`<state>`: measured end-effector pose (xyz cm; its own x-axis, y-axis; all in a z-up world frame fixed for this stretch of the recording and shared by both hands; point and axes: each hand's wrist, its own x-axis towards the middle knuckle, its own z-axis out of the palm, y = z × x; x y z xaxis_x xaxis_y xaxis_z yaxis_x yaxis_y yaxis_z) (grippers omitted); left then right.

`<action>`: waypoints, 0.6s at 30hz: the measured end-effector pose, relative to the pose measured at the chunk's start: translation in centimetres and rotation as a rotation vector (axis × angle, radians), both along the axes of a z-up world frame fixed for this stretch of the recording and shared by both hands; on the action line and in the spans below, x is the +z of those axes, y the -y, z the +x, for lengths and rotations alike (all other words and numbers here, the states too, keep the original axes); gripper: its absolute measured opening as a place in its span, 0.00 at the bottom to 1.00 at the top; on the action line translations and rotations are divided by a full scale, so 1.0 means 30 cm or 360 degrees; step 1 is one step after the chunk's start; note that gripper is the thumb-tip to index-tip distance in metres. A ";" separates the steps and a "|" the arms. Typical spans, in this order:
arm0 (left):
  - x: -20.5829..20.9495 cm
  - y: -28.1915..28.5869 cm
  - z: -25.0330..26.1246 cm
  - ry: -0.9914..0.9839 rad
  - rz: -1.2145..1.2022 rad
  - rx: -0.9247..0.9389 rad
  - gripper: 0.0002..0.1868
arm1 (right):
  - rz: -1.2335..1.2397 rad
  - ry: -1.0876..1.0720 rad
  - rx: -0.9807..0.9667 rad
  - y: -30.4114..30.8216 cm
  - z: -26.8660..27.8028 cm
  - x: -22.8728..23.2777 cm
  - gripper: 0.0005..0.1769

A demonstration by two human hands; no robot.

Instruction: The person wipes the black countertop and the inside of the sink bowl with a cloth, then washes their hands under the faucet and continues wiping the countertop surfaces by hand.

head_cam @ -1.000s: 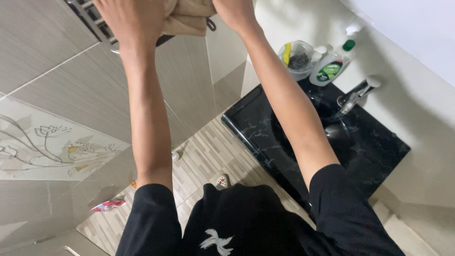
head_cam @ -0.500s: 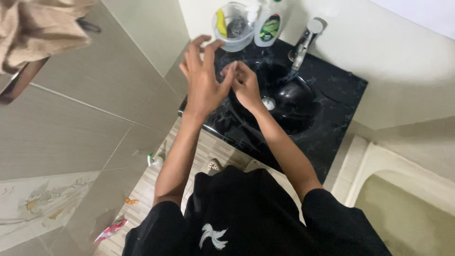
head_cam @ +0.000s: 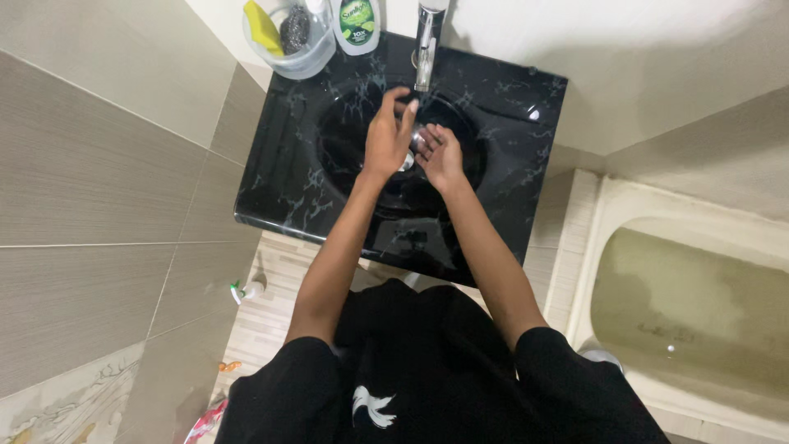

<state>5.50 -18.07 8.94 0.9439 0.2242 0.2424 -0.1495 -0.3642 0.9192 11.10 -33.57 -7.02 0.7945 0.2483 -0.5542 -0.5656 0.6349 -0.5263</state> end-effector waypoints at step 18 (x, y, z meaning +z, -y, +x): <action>0.005 -0.019 0.454 -0.0048 -0.0341 -0.0300 0.20 | 0.0648 0.0025 -0.0127 -0.158 0.324 -0.067 0.11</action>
